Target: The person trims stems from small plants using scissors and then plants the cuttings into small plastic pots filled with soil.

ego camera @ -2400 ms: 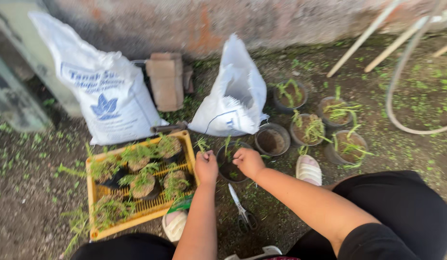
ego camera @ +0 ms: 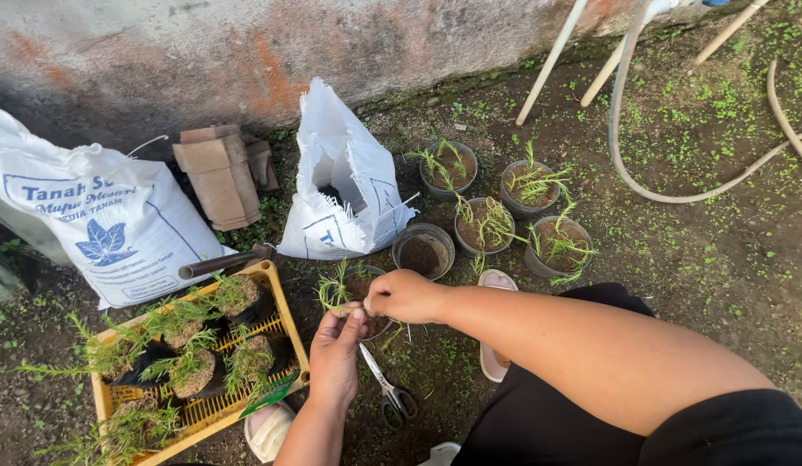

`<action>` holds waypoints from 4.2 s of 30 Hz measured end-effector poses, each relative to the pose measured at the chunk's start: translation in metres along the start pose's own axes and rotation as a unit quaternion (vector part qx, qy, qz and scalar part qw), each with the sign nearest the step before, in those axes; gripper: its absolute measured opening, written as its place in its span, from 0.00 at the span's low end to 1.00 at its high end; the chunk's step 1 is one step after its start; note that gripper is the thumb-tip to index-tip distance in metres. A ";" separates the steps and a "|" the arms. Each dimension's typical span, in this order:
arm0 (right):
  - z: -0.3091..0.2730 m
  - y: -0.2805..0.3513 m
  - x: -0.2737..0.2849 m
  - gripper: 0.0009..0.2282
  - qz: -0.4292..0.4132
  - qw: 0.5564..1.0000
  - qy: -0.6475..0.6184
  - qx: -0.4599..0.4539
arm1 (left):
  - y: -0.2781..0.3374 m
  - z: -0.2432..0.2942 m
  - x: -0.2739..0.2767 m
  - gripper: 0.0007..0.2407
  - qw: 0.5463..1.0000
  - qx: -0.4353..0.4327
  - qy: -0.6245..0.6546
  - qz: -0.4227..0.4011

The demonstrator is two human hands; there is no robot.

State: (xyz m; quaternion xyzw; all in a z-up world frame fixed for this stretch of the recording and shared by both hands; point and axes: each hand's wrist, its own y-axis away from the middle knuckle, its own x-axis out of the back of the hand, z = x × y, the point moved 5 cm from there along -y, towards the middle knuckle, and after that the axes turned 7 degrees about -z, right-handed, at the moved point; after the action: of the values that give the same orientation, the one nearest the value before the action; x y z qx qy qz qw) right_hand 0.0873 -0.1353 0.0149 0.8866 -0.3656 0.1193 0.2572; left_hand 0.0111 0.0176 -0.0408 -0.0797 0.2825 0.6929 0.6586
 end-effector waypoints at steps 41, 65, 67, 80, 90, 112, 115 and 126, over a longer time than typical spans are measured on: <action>0.009 0.004 0.007 0.11 -0.008 1.000 -0.012 -0.005 | -0.012 -0.005 0.008 0.09 0.997 -0.055 -0.024 0.055; 0.030 -0.011 0.022 0.15 -0.049 0.992 0.046 -0.103 | 0.104 0.295 0.181 0.16 0.525 0.163 -0.827 0.121; 0.031 -0.009 0.024 0.15 -0.040 0.991 0.045 -0.119 | 0.125 0.317 0.225 0.17 0.538 0.224 -0.788 0.198; 0.050 -0.027 0.025 0.16 -0.042 0.983 0.070 -0.164 | 0.151 0.331 0.375 0.14 0.556 0.206 -0.781 0.195; 0.088 -0.047 0.022 0.15 -0.044 0.980 0.091 -0.173 | 0.269 0.470 0.499 0.44 0.457 0.357 -0.651 0.490; 0.074 -0.037 0.029 0.14 -0.044 0.981 0.066 -0.176 | 0.209 0.467 0.333 0.18 0.778 0.294 -0.472 0.293; 0.053 -0.029 0.028 0.14 -0.035 0.981 0.135 -0.137 | 0.225 0.514 0.381 0.10 0.514 0.122 -0.625 0.574; 0.030 -0.034 0.009 0.13 -0.043 0.994 0.091 -0.036 | 0.070 0.306 0.193 0.09 0.876 -0.117 -0.361 0.298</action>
State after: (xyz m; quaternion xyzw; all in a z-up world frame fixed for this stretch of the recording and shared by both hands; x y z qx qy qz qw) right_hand 0.1190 -0.1367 -0.0196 0.8772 -0.3063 0.1753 0.3257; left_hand 0.0011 0.3386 0.1390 0.1877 -0.0482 0.8649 0.4630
